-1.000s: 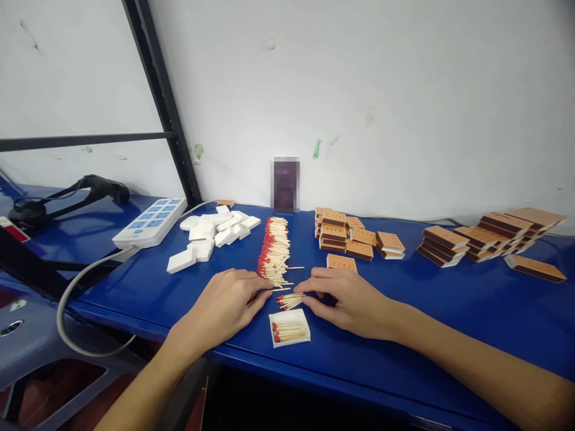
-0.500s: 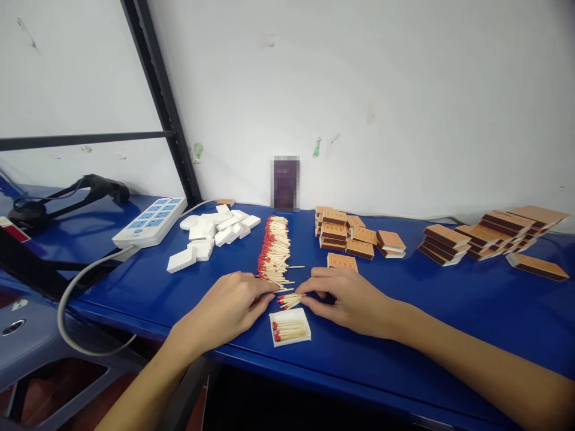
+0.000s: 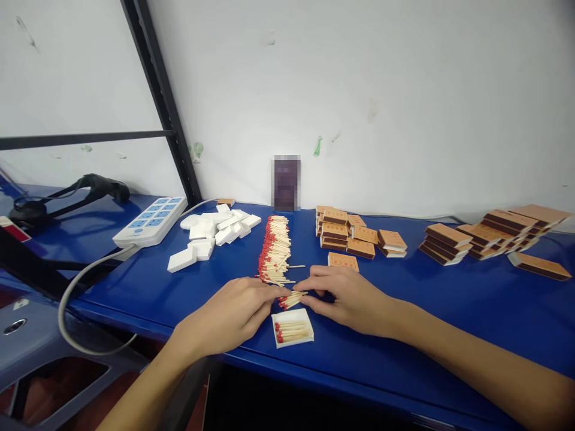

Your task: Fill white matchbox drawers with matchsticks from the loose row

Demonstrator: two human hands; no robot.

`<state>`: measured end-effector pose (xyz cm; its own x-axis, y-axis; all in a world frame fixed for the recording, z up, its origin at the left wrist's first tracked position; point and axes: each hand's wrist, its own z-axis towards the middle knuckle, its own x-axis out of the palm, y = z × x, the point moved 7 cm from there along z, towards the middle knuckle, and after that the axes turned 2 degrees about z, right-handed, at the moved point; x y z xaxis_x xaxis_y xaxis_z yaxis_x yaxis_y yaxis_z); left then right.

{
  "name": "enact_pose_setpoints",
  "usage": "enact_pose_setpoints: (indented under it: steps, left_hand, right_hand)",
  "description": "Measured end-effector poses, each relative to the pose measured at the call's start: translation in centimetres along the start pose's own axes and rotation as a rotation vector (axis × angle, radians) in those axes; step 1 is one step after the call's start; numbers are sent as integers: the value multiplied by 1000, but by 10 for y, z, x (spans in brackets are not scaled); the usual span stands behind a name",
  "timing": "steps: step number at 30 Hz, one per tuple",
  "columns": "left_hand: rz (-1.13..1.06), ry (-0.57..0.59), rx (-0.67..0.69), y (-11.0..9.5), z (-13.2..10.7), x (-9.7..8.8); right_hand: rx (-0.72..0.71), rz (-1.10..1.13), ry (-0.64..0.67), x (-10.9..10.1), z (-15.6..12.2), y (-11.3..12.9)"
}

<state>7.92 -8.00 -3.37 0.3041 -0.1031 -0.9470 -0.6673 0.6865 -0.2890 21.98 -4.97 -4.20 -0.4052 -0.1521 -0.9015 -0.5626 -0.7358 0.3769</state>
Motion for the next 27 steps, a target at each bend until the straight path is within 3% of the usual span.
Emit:
enact_pose_setpoints:
  steps: [5,11,17,27]
  left_hand:
    - [-12,1,17,-2,0,0]
    - [-41,-31,-57,0,3,-2]
    - [-38,-58,-21,1,5,0]
    - [-27,-70,-88,6,6,-1]
  right_hand:
    - [24,28,28,0,2,-1]
    - [86,101,-20,-1,4,-4]
    - [55,115,-43,-1,5,-1]
    - [0,89,-85,0,6,3]
